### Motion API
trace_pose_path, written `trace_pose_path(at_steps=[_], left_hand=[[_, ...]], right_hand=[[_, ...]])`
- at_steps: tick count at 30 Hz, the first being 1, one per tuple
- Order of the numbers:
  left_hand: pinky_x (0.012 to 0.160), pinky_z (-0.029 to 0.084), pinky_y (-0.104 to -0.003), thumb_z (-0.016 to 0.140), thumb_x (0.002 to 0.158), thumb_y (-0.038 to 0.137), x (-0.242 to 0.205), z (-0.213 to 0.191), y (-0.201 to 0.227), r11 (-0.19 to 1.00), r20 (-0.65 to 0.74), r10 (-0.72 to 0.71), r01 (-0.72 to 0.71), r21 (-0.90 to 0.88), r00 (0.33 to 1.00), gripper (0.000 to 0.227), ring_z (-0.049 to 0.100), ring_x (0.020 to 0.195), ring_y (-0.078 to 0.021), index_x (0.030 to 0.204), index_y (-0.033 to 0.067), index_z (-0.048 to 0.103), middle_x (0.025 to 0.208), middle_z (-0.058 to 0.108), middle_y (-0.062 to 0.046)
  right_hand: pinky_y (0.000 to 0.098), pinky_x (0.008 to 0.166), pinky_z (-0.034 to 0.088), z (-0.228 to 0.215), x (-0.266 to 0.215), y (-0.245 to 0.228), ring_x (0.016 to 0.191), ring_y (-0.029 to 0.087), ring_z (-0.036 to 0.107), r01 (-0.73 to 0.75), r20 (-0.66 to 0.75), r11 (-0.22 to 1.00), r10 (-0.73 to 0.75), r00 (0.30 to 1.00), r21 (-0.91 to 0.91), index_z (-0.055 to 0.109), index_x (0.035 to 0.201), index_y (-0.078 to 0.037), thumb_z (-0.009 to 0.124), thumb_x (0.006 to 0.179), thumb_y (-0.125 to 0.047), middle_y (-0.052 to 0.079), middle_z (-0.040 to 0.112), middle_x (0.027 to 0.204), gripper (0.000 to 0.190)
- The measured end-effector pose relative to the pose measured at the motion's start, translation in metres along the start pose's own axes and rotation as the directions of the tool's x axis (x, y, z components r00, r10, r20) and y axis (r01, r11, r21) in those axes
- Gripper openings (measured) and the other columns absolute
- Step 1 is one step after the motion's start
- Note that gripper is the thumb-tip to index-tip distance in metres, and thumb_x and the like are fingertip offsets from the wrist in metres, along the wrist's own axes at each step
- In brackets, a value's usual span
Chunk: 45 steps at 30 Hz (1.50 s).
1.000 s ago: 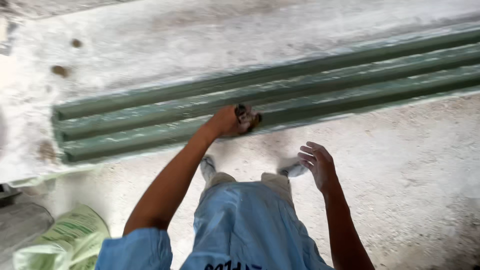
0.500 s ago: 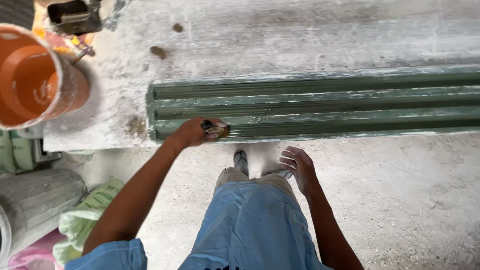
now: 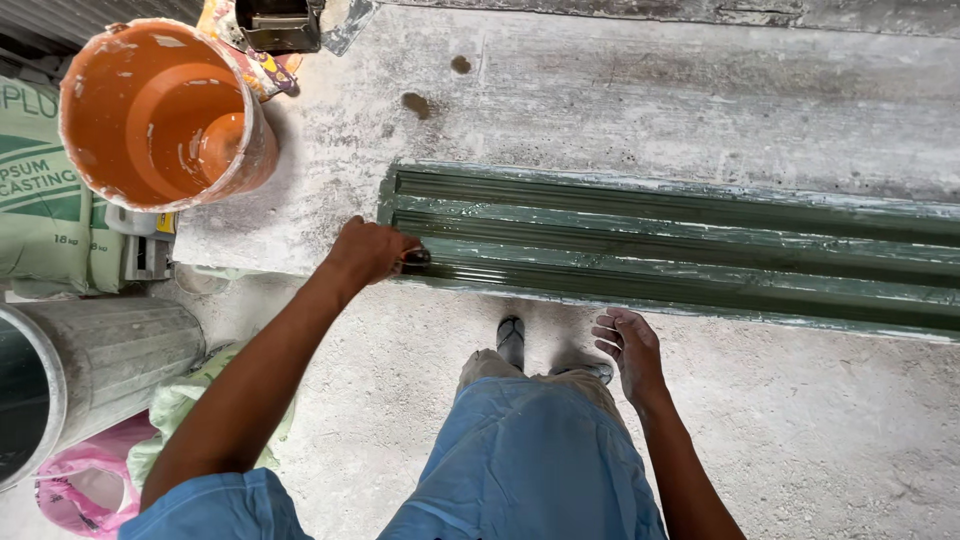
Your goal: The person wipes a long green corrugated panel with a sponge, then mixes a white powder with water in a bucket using a trowel. They apply the resulting slurry to the panel with a brush.
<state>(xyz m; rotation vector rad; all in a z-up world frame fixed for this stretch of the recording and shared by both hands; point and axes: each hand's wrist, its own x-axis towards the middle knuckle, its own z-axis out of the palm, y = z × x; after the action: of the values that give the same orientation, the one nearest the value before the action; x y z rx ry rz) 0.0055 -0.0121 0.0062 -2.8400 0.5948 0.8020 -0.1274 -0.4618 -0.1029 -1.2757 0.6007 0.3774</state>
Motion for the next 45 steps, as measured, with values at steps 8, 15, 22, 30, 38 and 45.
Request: trace_pose_path(at_steps=[8,15,22,30,38,45], left_hand=[[0.094,0.051,-0.044,0.058,0.096,0.041,-0.014,-0.01,-0.007,0.998,0.045,0.054,-0.056,0.039,0.998,0.043,0.075,0.089,-0.0209,0.139,0.0415,0.059,0.103,0.077,0.002],[0.073,0.063,-0.038,0.054,0.097,0.03,-0.004,0.042,-0.005,0.924,-0.35,0.378,-0.325,0.201,0.857,0.037,0.076,0.091,-0.0282,0.133,0.0328,0.064,0.118,0.074,-0.008],[0.074,0.063,-0.039,0.066,0.096,0.025,0.051,0.07,0.07,0.784,-0.643,0.539,-0.604,0.146,0.544,0.031,0.075,0.101,-0.0291,0.126,0.0254,0.07,0.114,0.073,-0.014],[0.079,0.062,-0.043,0.073,0.091,0.031,0.129,0.042,0.23,0.683,-0.803,0.499,-0.719,0.131,0.327,0.034,0.074,0.1,-0.0309,0.124,0.023,0.068,0.109,0.071,-0.013],[0.076,0.059,-0.043,0.074,0.086,0.026,0.196,0.004,0.4,0.615,-0.826,0.469,-0.787,0.053,0.311,0.04,0.073,0.092,-0.0312,0.125,0.021,0.066,0.105,0.067,-0.011],[0.067,0.058,-0.044,0.083,0.077,0.027,0.264,-0.039,0.579,0.635,-0.764,0.525,-0.77,0.059,0.374,0.05,0.071,0.08,-0.0299,0.124,0.018,0.07,0.104,0.068,-0.014]], right_hand=[[0.0401,0.09,0.055,0.004,-0.01,0.003,0.106,0.025,0.067,-0.03,-0.028,0.999,0.029,0.999,-0.025,0.059,0.13,-0.002,0.044,0.105,-0.018,0.017,0.067,0.119,0.033],[0.0395,0.089,0.055,0.001,-0.018,0.006,0.105,0.026,0.066,-0.039,-0.065,0.999,0.037,0.997,-0.018,0.059,0.13,-0.002,0.045,0.106,-0.019,0.016,0.067,0.12,0.033],[0.0402,0.089,0.055,-0.017,-0.027,-0.001,0.103,0.025,0.067,-0.066,-0.127,0.997,0.059,0.99,-0.049,0.06,0.128,-0.002,0.047,0.105,-0.019,0.016,0.068,0.117,0.031],[0.0396,0.09,0.055,-0.074,-0.047,-0.01,0.104,0.025,0.067,-0.032,-0.28,0.999,0.027,0.96,-0.012,0.059,0.128,-0.001,0.046,0.104,-0.017,0.015,0.068,0.117,0.032],[0.0443,0.091,0.054,-0.176,-0.065,-0.013,0.105,0.027,0.065,0.046,-0.386,0.933,0.103,0.917,0.358,0.057,0.131,-0.002,0.047,0.102,-0.019,0.015,0.067,0.118,0.035],[0.0456,0.092,0.052,-0.324,-0.084,-0.013,0.109,0.03,0.065,0.228,-0.458,0.926,-0.069,0.886,0.302,0.058,0.13,-0.001,0.053,0.103,-0.024,0.018,0.066,0.118,0.036]])
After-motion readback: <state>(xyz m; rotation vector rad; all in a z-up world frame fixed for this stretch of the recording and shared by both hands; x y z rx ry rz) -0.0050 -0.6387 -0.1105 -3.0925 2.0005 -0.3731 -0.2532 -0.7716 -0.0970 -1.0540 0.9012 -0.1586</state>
